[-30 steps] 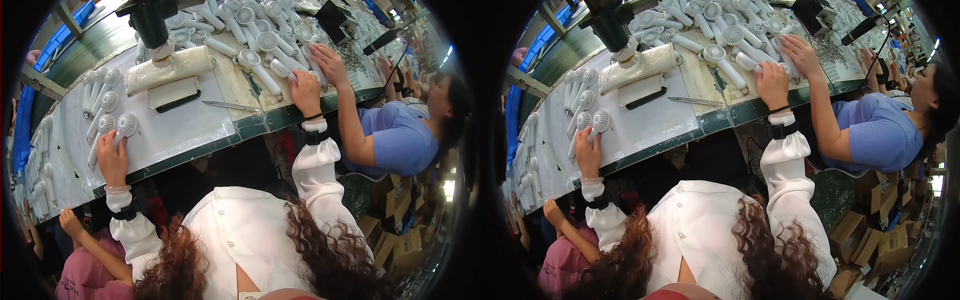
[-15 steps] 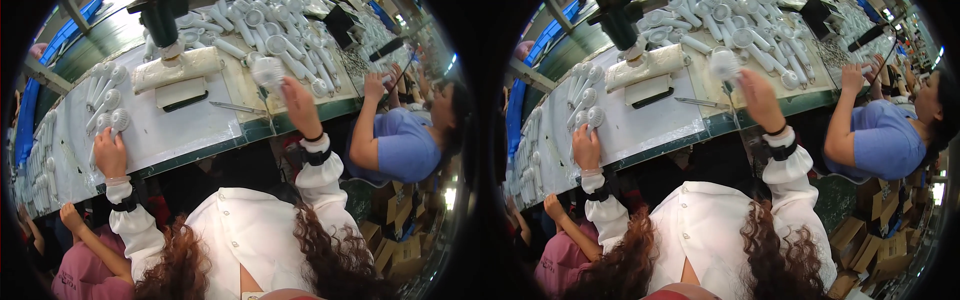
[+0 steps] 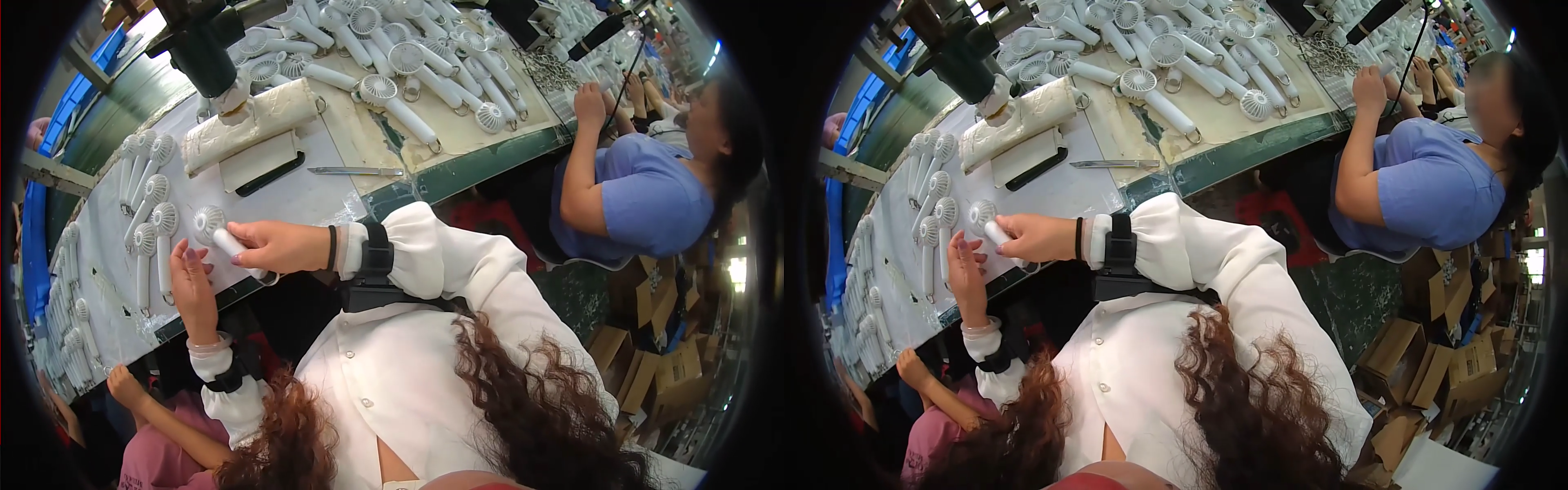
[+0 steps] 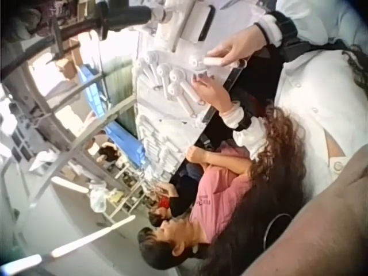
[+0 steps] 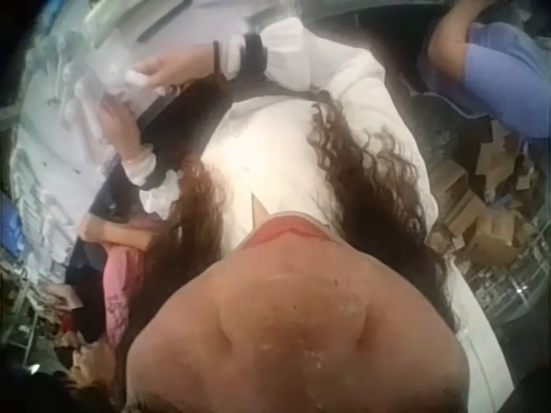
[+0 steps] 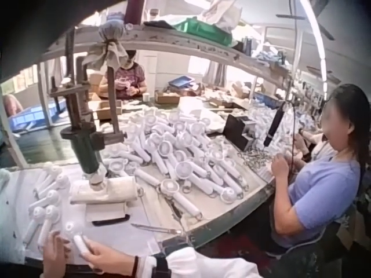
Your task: The person uses a tool to scrape the edges of a white handheld fan, places it on a pile, and repeats the process with several more fans.
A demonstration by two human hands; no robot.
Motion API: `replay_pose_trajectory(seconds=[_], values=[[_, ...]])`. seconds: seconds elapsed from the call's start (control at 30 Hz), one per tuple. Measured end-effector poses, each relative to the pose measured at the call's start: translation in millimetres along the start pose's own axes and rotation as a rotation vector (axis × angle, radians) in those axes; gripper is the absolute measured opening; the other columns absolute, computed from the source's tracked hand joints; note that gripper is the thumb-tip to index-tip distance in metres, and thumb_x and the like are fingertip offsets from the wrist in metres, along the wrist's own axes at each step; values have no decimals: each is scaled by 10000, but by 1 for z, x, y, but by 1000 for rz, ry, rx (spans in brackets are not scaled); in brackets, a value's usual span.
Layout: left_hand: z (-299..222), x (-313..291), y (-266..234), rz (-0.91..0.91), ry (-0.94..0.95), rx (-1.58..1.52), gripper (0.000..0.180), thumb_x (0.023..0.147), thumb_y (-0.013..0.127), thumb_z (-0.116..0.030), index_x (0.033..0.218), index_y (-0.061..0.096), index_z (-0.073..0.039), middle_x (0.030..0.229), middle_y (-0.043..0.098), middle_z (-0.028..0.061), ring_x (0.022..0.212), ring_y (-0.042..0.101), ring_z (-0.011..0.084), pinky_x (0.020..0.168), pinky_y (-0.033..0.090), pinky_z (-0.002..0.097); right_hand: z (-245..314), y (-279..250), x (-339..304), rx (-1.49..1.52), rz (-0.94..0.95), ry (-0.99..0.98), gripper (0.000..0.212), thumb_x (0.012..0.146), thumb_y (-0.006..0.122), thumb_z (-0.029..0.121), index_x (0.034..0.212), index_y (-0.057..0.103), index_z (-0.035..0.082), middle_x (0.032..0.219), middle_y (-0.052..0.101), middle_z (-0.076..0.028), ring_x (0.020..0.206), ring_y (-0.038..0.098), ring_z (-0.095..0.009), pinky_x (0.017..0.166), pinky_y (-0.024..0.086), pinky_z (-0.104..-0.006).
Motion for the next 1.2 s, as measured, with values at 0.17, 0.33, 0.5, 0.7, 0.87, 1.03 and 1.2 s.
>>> replay_pose_trajectory(seconds=[0.17,0.33,0.5,0.7,0.87,1.03,1.2], values=[[-30,-22,24,-70,172,368,591,910,699,-310,1377,475,-26,1141,631,115,908,603,232,806,503,341,39,-22,-50,-485,-201,-335,245,937,612,101,1172,649,42,1152,677,-93,994,648,-212,862,506,-310],[-35,-18,29,-91,179,470,601,885,693,-252,1403,457,-59,1197,603,129,930,607,254,824,506,356,83,-113,-146,-1268,-1017,-403,236,871,668,54,1107,679,55,1037,690,-113,959,644,-280,869,490,-363],[-24,-1,24,-119,307,490,527,881,657,-196,1366,500,-61,1238,575,144,992,613,296,854,504,383,61,-215,-225,-1819,-1196,-49,410,838,740,256,1189,641,67,1115,662,-143,1030,604,-337,928,459,-431],[-9,3,7,-159,276,692,410,902,626,-195,1275,576,-31,1254,576,153,1070,602,307,847,515,374,52,-200,-227,-1852,-1235,169,545,787,780,381,1207,619,75,1139,649,-186,1048,587,-373,922,460,-450],[-18,1,6,-116,173,655,425,915,635,-216,1288,560,-27,1255,578,157,1109,582,314,893,497,383,46,-200,-234,-1557,-1334,195,511,797,777,337,1190,594,65,1132,641,-175,1009,603,-354,855,500,-436],[-11,-1,8,-234,317,734,491,914,664,-257,1326,527,-27,1274,579,157,1155,565,323,950,473,392,70,-177,-250,-959,-1365,-15,453,805,759,202,1189,568,57,1143,624,-110,981,614,-243,781,523,-362],[-62,-24,24,-257,599,491,583,876,732,-256,1350,495,-13,1331,557,175,1220,527,376,1049,404,430,100,-138,-237,-753,-1096,-298,484,769,746,78,1208,546,45,1171,591,-90,1011,578,-162,821,498,-289]])
Point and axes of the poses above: each hand's wrist, its own x-axis towards the middle knuckle, its own y-axis out of the palm, z = x × y, the point moved 1 cm from there along x, towards the middle knuckle
